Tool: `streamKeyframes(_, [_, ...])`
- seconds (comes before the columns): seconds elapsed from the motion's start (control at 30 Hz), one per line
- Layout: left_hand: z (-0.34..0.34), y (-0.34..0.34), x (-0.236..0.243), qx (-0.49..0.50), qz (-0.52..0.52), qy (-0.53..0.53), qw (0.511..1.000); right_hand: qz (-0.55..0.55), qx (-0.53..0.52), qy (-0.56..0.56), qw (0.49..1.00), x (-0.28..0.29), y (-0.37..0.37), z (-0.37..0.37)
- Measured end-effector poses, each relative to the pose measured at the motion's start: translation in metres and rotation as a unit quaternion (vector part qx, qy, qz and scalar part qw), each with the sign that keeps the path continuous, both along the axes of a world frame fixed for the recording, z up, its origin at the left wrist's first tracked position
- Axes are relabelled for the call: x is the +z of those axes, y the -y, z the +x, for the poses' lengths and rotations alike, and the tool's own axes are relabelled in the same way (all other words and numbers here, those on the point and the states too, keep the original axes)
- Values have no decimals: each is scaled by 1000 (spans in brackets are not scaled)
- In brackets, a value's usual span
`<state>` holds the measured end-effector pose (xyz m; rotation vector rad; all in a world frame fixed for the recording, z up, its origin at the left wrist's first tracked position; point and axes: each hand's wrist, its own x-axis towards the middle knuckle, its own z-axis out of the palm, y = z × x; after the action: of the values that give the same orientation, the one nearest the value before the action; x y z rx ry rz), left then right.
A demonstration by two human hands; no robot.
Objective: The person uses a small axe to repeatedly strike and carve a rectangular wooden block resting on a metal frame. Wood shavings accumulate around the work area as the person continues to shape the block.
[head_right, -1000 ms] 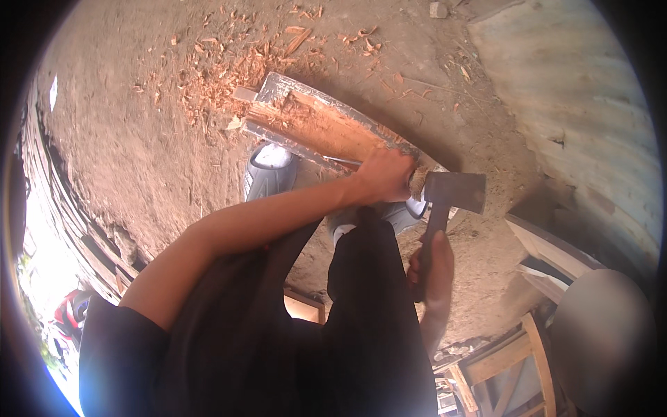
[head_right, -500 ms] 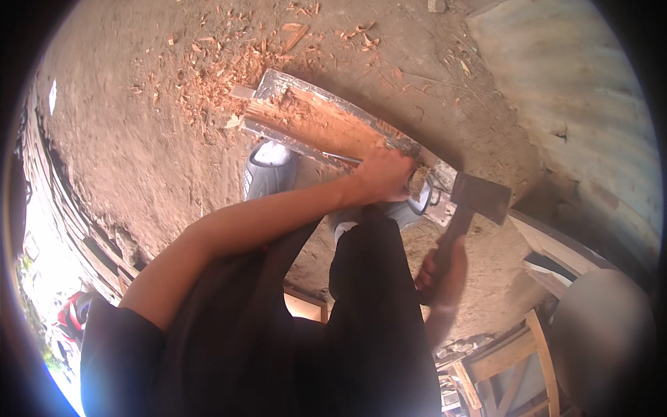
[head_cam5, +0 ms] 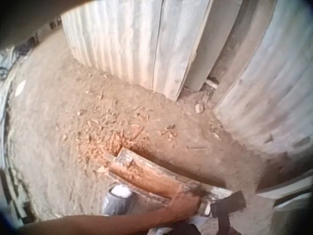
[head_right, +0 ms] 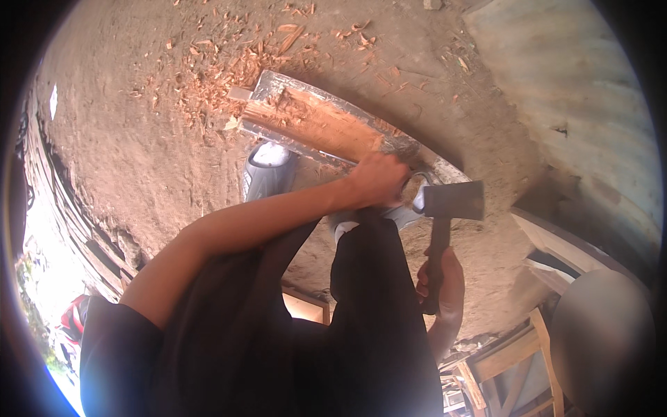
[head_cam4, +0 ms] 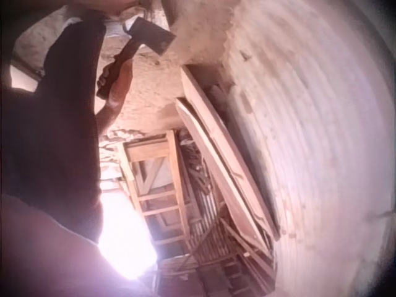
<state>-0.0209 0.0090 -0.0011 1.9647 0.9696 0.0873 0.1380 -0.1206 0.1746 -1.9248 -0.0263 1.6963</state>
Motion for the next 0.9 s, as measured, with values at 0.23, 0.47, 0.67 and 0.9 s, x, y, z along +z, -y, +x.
streamKeyframes(0.23, [-1, -3, 4, -32, -22, -29, 999, -45, 126, 111, 985, -13, 4, -2])
streamKeyframes(0.47, [4, 7, -4, -30, 21, 7, 999, -6, 109, 266, 958, -21, 19, -39])
streamKeyframes(0.67, [-2, 9, -2, -10, 47, -2, 999, 33, -22, -25, 999, -13, 24, 9])
streamKeyframes(0.9, [-32, -2, -3, -33, -53, -72, 995, 41, 200, 183, 962, -27, 35, -36])
